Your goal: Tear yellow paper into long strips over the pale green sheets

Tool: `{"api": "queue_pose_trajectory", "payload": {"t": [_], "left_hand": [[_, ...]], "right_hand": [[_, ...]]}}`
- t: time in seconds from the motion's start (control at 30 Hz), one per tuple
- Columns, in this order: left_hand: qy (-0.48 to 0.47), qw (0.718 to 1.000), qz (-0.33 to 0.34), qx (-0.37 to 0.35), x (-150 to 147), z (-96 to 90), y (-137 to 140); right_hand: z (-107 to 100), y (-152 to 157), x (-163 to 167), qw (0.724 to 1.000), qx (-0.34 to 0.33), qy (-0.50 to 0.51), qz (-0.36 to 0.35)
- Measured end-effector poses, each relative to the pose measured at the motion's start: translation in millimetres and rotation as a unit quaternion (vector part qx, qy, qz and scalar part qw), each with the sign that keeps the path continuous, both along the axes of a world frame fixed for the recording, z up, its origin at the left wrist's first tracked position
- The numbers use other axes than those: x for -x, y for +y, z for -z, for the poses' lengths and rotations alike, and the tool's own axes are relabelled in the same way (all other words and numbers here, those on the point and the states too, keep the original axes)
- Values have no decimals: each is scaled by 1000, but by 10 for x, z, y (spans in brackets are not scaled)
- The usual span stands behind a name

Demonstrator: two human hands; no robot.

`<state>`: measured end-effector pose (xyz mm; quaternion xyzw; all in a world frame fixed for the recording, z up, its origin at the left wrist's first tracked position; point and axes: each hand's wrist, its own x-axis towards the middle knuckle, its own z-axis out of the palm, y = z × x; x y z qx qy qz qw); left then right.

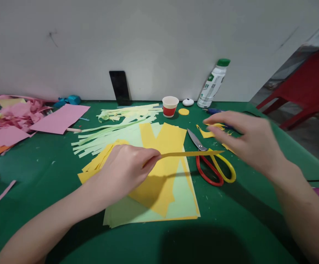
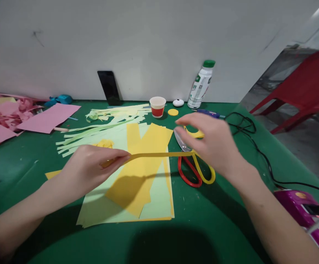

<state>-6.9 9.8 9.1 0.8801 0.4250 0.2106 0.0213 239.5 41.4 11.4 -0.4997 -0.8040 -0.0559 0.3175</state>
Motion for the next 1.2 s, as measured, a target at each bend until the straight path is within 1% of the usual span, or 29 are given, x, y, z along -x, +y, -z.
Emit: {"api": "queue_pose_trajectory", "payload": {"t": [0.03, 0.07, 0.1, 0.13, 0.2, 0.3, 0.4, 0.53, 0.67, 0.77, 0.93, 1.07, 1.2], "left_hand": [[5, 1000, 6, 7, -9, 13, 1], [9, 1000, 12, 15, -19, 30, 3], [11, 1000, 18, 21, -30, 48, 5], [10, 999, 24, 25, -44, 70, 8], [4, 999, 40, 25, -76, 122, 13], [-1, 997, 81, 18, -138, 217, 13], [0, 995, 102, 18, -194, 299, -3], [4, 996, 89, 28, -205, 321, -13], [-16, 997, 54, 44, -164, 277, 49], [-29, 996, 14, 78, -129, 248, 144], [-34, 989, -55, 132, -72, 250, 321], [-43, 985, -75, 146, -12, 282, 422], [-56, 985, -81, 144, 66, 315, 514]], "right_hand": [[6, -56, 64, 997, 36, -29, -66], [16, -116, 134, 989, 67, -61, -115], [29, -176, 206, 980, 108, -90, -137], [45, -231, 273, 970, 151, -112, -151], [78, -315, 380, 954, 218, -140, -152], [123, -375, 454, 942, 267, -145, -139], [159, -394, 470, 936, 292, -146, -130], [190, -404, 488, 930, 309, -158, -120], [163, -392, 491, 930, 315, -166, -87], [106, -369, 473, 930, 320, -173, -53], [36, -329, 446, 920, 337, -202, -13], [59, -286, 381, 929, 313, -196, -10], [97, -228, 252, 933, 307, -185, -23]]}}
